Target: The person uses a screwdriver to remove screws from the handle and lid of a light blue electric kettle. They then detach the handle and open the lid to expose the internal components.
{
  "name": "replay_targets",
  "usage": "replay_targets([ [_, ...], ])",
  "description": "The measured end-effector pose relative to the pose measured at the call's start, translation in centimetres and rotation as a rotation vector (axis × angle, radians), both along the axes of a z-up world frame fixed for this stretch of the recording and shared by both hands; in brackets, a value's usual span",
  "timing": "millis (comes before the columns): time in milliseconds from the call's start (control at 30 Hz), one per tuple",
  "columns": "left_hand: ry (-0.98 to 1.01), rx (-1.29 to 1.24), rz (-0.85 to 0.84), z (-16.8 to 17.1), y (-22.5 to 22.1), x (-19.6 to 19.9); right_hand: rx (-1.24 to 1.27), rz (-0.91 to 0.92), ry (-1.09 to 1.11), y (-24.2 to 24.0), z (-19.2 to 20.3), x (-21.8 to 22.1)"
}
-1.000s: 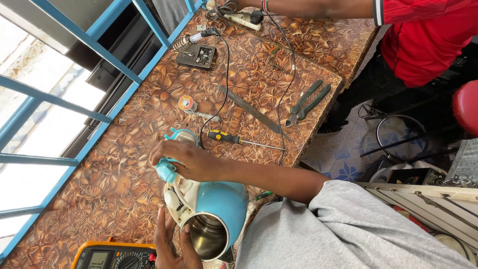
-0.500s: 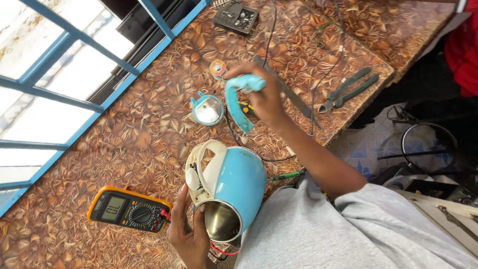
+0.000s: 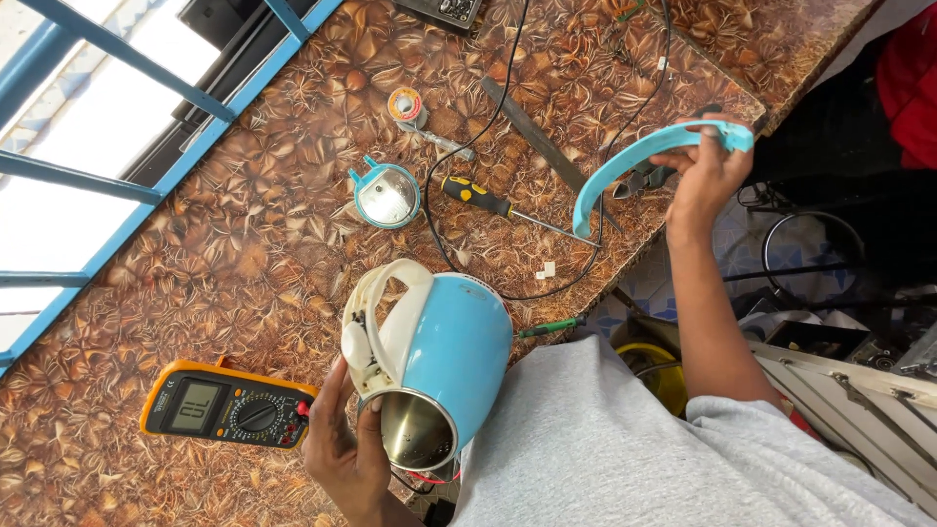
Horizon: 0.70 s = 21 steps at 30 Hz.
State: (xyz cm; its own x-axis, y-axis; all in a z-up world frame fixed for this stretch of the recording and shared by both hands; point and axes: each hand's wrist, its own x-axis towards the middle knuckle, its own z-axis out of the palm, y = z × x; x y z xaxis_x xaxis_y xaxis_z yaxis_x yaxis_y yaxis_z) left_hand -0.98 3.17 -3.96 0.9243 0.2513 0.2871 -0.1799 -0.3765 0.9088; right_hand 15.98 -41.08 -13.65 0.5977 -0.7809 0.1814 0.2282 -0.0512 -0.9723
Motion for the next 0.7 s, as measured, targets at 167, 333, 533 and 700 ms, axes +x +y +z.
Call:
replay_targets([
  [167,-0.043,0.063,-0.196,0.6,0.6,0.8,0.071,-0.014,-0.037,1.2,-2.1,-1.0],
  [333,-0.084,0.074,-0.375,0.1,1.8,1.2,0.011,0.074,-0.012,3.2,-2.5,0.6],
  [533,-0.025,-0.039,-0.465,3.6,1.4,2.6,-0.064,0.213,0.064,2.7,-3.0,1.4],
  [700,0.004,-0.135,-0.621,3.9,2.7,4.2,-0.216,0.142,0.175,0.7,-4.4,0.6],
])
